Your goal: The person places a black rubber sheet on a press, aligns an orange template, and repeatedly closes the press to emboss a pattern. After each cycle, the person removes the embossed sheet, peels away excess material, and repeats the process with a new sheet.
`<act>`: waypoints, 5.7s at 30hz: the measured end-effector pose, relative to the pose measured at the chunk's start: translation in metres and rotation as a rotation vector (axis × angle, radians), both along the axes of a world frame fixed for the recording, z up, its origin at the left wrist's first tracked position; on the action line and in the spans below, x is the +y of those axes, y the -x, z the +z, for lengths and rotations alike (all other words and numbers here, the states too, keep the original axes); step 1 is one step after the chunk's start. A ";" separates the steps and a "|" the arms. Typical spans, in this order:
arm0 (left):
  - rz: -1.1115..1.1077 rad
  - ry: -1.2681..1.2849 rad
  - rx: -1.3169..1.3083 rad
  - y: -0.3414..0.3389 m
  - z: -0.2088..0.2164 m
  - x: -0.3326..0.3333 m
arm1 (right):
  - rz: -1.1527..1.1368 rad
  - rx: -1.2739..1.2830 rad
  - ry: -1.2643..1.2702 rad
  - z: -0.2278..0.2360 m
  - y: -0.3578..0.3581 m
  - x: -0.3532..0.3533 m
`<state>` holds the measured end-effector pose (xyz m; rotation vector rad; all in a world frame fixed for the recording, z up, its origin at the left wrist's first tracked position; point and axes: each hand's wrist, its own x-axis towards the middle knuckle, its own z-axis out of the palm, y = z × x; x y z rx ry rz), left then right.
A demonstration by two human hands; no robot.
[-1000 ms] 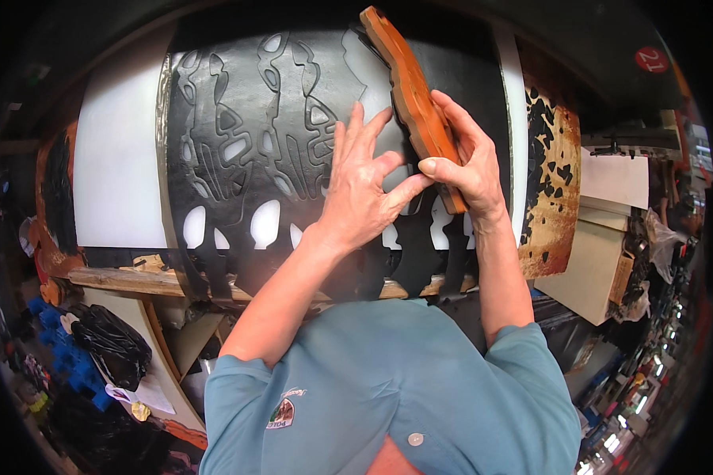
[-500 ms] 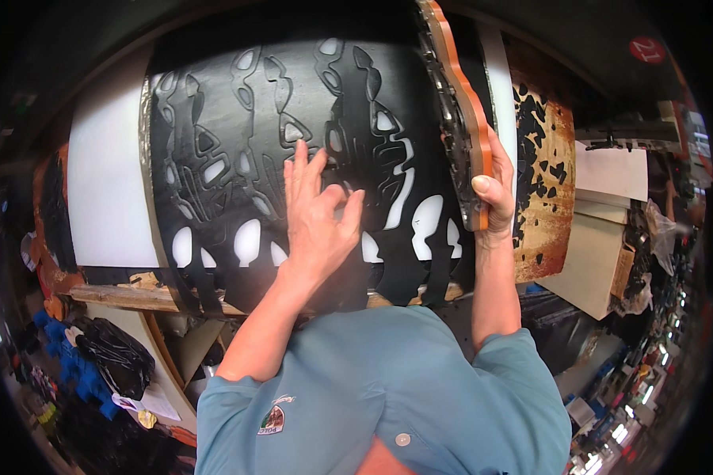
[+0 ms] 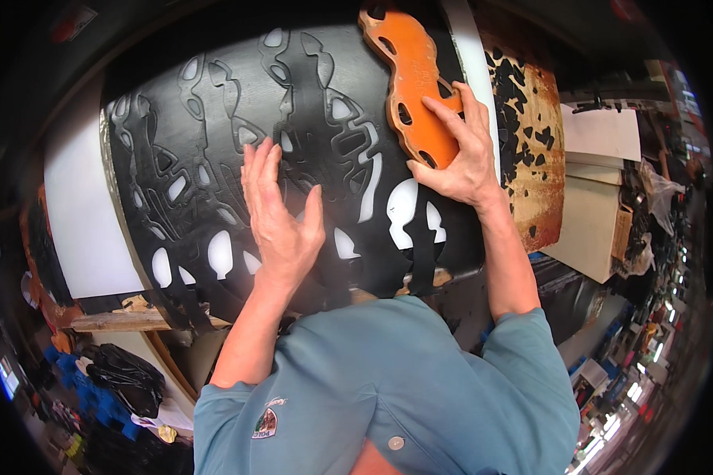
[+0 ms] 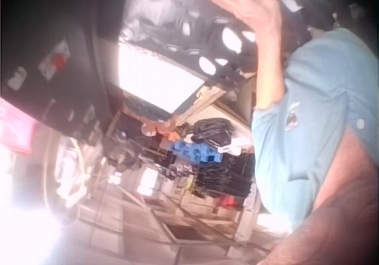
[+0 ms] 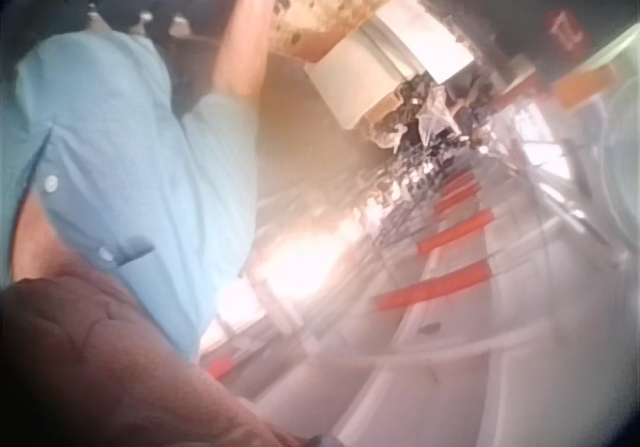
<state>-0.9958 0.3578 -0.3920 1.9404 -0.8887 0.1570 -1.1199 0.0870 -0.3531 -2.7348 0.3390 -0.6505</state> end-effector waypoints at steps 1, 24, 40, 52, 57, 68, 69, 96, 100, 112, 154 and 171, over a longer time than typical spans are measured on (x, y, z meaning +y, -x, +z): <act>0.000 -0.019 -0.008 0.000 -0.001 0.000 | 0.001 -0.002 -0.001 -0.002 0.000 -0.001; -0.001 -0.036 -0.070 -0.003 -0.004 -0.001 | 0.057 0.010 -0.062 0.001 -0.001 -0.008; -0.060 0.075 0.011 0.014 0.016 0.039 | 0.039 -0.055 -0.174 0.002 0.035 0.000; -0.094 -0.009 -0.207 0.092 -0.019 0.071 | -0.018 -0.226 -0.179 -0.012 0.040 -0.003; -0.052 -0.033 -0.306 0.090 -0.016 0.065 | -0.023 -0.185 -0.104 -0.007 0.041 0.005; 0.033 0.064 -0.360 0.084 -0.013 0.065 | 0.168 -0.592 -0.044 0.125 0.020 0.047; 0.051 0.062 -0.367 0.087 -0.011 0.063 | 0.142 -0.610 -0.095 0.121 0.025 0.047; -0.016 -0.016 0.010 0.117 0.018 0.047 | -0.025 -0.387 0.136 -0.022 0.138 0.082; 0.051 -0.026 -0.051 0.123 0.015 0.045 | -0.014 -0.375 0.118 -0.022 0.146 0.080; 0.016 -0.060 -0.079 0.128 0.029 0.050 | -0.187 -0.134 -0.623 0.043 0.141 0.048; -0.584 -0.253 0.530 0.068 0.110 -0.127 | 0.059 -0.051 -1.478 0.076 0.077 -0.039; -0.344 0.015 1.101 0.085 0.062 -0.083 | 0.032 -0.331 -1.592 0.059 0.093 -0.032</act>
